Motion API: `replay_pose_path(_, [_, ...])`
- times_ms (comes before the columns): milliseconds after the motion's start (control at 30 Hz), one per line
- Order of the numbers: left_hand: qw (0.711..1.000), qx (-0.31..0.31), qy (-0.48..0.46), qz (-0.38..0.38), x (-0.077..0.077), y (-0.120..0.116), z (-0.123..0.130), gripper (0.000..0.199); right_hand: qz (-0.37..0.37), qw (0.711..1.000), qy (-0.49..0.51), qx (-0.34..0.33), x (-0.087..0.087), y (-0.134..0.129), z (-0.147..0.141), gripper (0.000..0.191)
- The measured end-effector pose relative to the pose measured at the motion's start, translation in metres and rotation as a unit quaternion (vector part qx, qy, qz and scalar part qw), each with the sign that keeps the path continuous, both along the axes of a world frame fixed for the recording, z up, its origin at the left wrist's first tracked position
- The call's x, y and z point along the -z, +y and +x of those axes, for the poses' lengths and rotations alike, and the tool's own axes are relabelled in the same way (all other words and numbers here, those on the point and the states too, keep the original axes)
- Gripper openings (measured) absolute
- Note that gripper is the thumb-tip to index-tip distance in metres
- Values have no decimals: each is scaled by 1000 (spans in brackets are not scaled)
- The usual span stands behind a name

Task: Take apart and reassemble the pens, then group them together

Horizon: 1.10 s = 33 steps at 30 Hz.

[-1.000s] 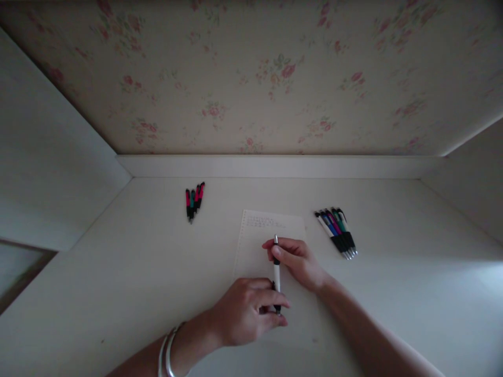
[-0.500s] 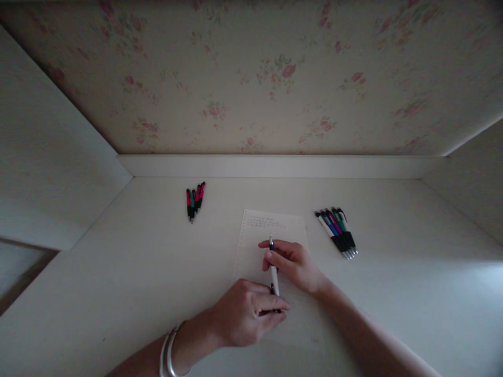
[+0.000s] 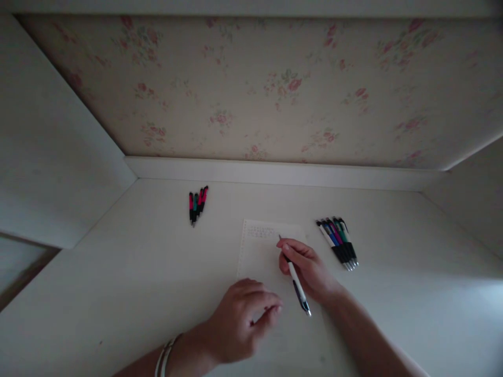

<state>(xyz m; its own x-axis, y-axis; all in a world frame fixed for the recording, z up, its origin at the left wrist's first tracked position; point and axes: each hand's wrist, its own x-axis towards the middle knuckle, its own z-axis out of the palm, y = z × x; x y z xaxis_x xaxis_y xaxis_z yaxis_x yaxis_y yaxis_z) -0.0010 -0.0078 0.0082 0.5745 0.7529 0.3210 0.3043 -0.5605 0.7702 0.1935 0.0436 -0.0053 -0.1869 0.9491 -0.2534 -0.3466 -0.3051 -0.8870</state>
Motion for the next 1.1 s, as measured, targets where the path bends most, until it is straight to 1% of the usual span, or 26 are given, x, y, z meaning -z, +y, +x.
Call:
replay_pose_path(100, [997, -28, 54, 57, 1, 5, 1, 18, -28, 999, 14, -16, -3, -4, 9, 30])
replay_pose_path(200, [990, -21, 101, 95, 8, 7, 2, 21, -33, 999, 21, -20, -1, -5, 24, 27])
replay_pose_path(267, [987, -12, 121, 108, 13, 4, 3, 24, -24, 999, 32, 8, 1, -5, 34, 26])
replay_pose_path(367, [982, -6, 149, 117, 21, -1, 5, 30, -3, 998, 47, 42, 2, -1, 44, 30])
replay_pose_path(433, [979, 2, 166, 117, 23, -2, 6, 32, 20, 997, 56, 58, -1, 2, 46, 30])
replay_pose_path(533, [976, 18, 180, 117, 22, -1, 6, 35, 44, 995, 53, 76, -7, 6, 41, 26])
replay_pose_path(600, [975, 28, 187, 119, 20, 0, 6, 38, 50, 995, 28, 87, -9, 10, 35, 12])
replay_pose_path(633, [973, 34, 193, 118, 20, 1, 5, 39, 57, 994, 7, 95, -10, 12, 32, 8])
replay_pose_path(733, [970, 48, 209, 113, 18, 2, 4, 41, 52, 989, -98, 102, -9, 19, 20, 45])
replay_pose_path(767, [970, 49, 210, 113, 18, 2, 4, 41, 45, 983, -141, 110, -9, 22, 17, 53])
replay_pose_path(800, [970, 48, 208, 113, 18, 2, 3, 41, 39, 974, -185, 122, -9, 24, 13, 56])
replay_pose_path(833, [971, 48, 206, 113, 17, 1, 3, 41, 39, 965, -221, 134, -9, 27, 9, 54])
replay_pose_path(900, [971, 49, 205, 110, 17, 1, 3, 40, 55, 951, -265, 153, -9, 32, 3, 37])
replay_pose_path(967, [972, 49, 206, 104, 17, 1, 3, 40, 67, 947, -278, 147, -7, 35, -1, 24])
replay_pose_path(1067, [972, 50, 208, 97, 15, 2, 3, 41, 57, 944, -295, 139, -3, 37, -2, 6])
replay_pose_path(1100, [972, 52, 209, 95, 14, 3, 3, 41, 54, 942, -301, 141, -1, 37, -1, 5])
